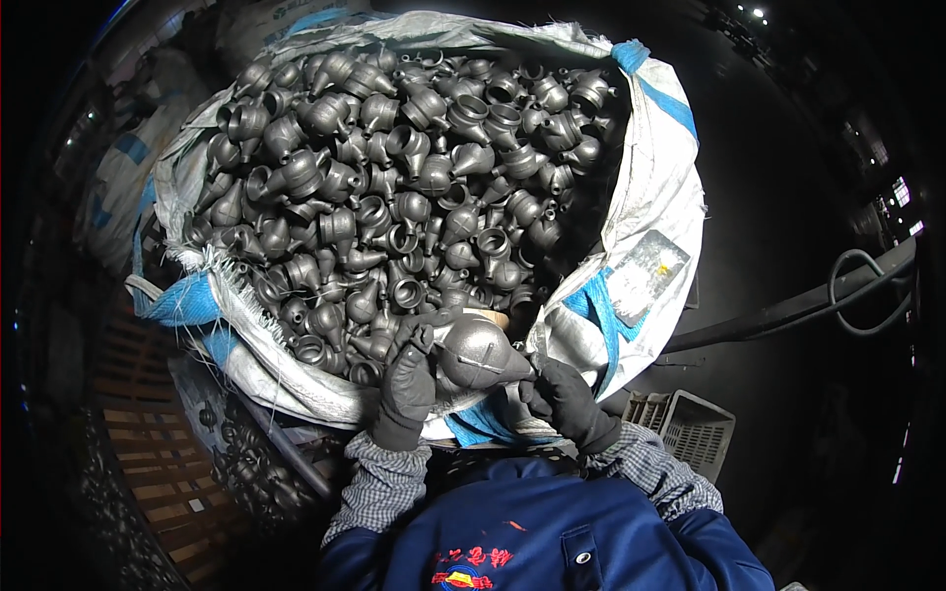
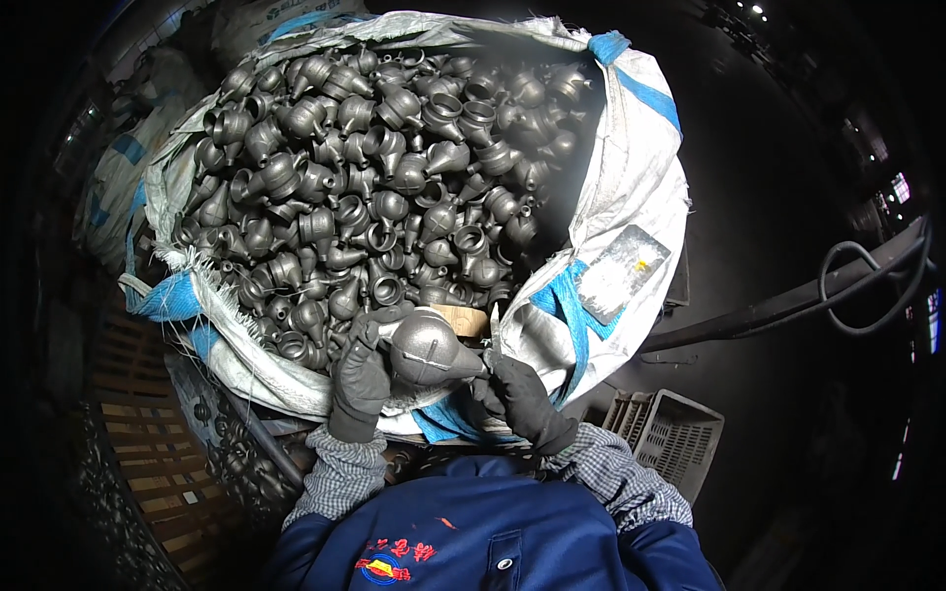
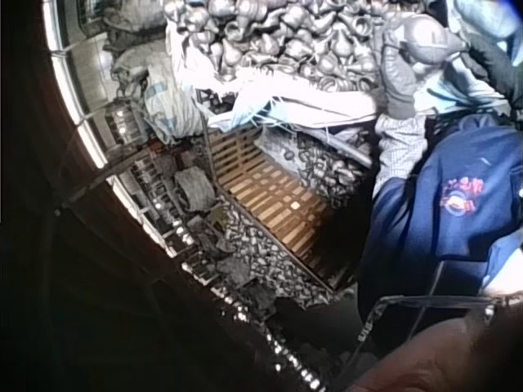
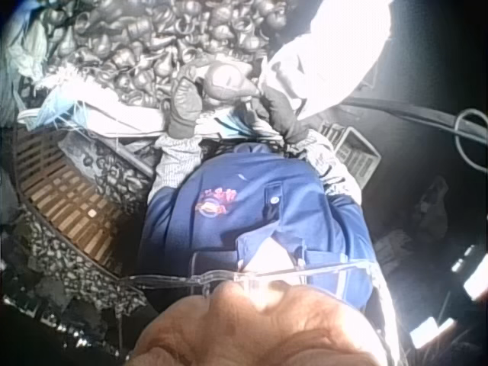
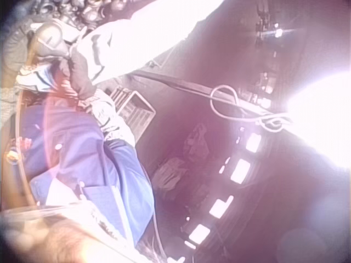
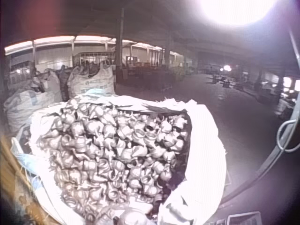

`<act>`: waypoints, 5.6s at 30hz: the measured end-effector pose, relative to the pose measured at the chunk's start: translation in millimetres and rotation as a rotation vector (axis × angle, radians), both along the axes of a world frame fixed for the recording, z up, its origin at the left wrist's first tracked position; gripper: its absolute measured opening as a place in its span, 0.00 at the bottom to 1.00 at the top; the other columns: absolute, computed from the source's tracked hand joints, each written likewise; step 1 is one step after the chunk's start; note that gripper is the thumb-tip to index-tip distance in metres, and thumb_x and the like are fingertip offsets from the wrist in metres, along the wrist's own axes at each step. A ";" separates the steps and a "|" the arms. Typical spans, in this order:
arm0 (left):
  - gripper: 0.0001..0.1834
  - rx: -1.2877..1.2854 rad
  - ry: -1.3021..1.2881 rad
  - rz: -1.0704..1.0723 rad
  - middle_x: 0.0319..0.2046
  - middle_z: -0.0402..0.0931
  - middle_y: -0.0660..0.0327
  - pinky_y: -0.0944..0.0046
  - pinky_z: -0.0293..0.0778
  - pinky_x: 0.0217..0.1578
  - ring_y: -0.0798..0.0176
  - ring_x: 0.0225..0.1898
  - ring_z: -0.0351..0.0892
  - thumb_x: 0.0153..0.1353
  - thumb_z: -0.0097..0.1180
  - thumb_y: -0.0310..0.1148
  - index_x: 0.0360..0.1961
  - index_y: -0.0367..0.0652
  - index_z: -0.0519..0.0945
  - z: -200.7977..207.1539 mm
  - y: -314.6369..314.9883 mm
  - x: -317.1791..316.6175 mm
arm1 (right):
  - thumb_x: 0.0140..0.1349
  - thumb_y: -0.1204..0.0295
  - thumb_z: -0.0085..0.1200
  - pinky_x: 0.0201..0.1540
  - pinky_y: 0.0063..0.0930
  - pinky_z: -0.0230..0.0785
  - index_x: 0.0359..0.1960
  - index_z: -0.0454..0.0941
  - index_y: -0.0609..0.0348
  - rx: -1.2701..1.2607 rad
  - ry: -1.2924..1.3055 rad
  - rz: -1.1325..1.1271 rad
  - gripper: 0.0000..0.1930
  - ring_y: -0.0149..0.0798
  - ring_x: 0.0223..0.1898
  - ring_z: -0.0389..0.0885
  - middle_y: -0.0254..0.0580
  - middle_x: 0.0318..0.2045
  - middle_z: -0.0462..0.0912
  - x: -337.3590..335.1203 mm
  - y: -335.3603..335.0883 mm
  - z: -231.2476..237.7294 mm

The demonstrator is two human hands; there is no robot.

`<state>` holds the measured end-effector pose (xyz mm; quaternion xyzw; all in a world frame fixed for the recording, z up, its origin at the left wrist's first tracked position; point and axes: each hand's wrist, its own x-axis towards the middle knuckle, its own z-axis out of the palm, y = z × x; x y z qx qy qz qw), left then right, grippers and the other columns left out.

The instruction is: The person picks up metal castings from a large bulk bag, uses a handheld deburring tool to scrape along the edges and seams of each piece, and places the finished castings into a plastic crate.

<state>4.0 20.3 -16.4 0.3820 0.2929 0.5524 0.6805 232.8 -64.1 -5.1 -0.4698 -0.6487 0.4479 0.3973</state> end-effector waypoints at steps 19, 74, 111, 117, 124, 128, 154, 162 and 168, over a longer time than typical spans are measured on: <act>0.20 -0.171 -0.157 -0.140 0.56 0.71 0.51 0.56 0.72 0.56 0.56 0.61 0.68 0.68 0.50 0.37 0.56 0.35 0.72 -2.0 -20.7 -2.4 | 0.62 0.65 0.57 0.27 0.15 0.61 0.45 0.81 0.62 -0.490 0.447 -0.248 0.15 0.21 0.25 0.70 0.31 0.27 0.78 15.3 42.6 43.0; 0.41 -0.633 -0.556 -0.039 0.61 0.65 0.52 0.36 0.67 0.58 0.47 0.62 0.65 0.51 0.64 0.49 0.63 0.42 0.63 -2.7 -37.0 -6.8 | 0.52 0.73 0.57 0.29 0.33 0.69 0.61 0.70 0.38 0.224 -0.553 0.010 0.31 0.41 0.26 0.78 0.39 0.27 0.76 1.1 -9.1 75.1; 0.32 -0.449 -0.461 0.000 0.55 0.71 0.55 0.46 0.71 0.56 0.53 0.57 0.71 0.59 0.60 0.49 0.57 0.40 0.69 18.6 -42.2 10.0 | 0.59 0.63 0.62 0.43 0.23 0.68 0.65 0.63 0.64 -0.285 0.183 -0.083 0.35 0.25 0.40 0.75 0.37 0.39 0.80 0.1 3.1 60.8; 0.35 -0.380 -0.386 0.022 0.55 0.71 0.54 0.46 0.72 0.55 0.52 0.56 0.72 0.58 0.61 0.52 0.58 0.39 0.68 16.7 -48.5 25.0 | 0.52 0.57 0.66 0.54 0.28 0.68 0.66 0.57 0.67 -0.145 0.022 -0.171 0.45 0.37 0.50 0.77 0.53 0.49 0.78 -31.6 13.3 45.8; 0.32 -0.382 -0.516 -0.066 0.53 0.73 0.57 0.48 0.76 0.52 0.55 0.54 0.74 0.57 0.62 0.49 0.57 0.45 0.68 12.1 -47.7 23.4 | 0.57 0.61 0.61 0.54 0.27 0.67 0.65 0.61 0.66 -0.406 0.367 0.004 0.37 0.33 0.49 0.76 0.45 0.50 0.79 -24.8 22.4 49.6; 0.32 -0.406 -0.584 -0.119 0.53 0.73 0.57 0.47 0.76 0.52 0.55 0.55 0.74 0.57 0.63 0.47 0.57 0.44 0.69 6.1 -45.4 22.3 | 0.57 0.58 0.61 0.54 0.26 0.66 0.65 0.62 0.64 -0.499 0.433 0.022 0.37 0.32 0.49 0.75 0.41 0.49 0.79 -20.9 23.3 60.7; 0.35 -0.828 -0.640 -0.346 0.50 0.75 0.47 0.40 0.83 0.30 0.44 0.47 0.79 0.59 0.57 0.54 0.58 0.38 0.69 -10.2 -41.5 33.1 | 0.65 0.64 0.53 0.33 0.19 0.64 0.57 0.72 0.60 -0.379 0.339 -0.138 0.21 0.24 0.30 0.71 0.35 0.34 0.79 6.0 55.4 56.7; 0.33 -0.434 -0.065 -0.361 0.58 0.68 0.56 0.61 0.81 0.39 0.60 0.54 0.73 0.64 0.52 0.52 0.64 0.44 0.64 -16.0 -38.4 11.6 | 0.58 0.63 0.62 0.31 0.21 0.68 0.44 0.79 0.63 -0.132 0.167 -0.358 0.18 0.25 0.30 0.74 0.36 0.31 0.79 11.2 43.8 16.5; 0.36 -0.356 0.425 -0.196 0.52 0.72 0.60 0.75 0.76 0.30 0.67 0.45 0.76 0.63 0.53 0.54 0.66 0.46 0.62 3.4 -51.2 25.8 | 0.60 0.68 0.59 0.24 0.17 0.61 0.40 0.78 0.62 -0.368 0.454 -0.450 0.12 0.22 0.23 0.69 0.31 0.26 0.76 1.6 38.9 17.2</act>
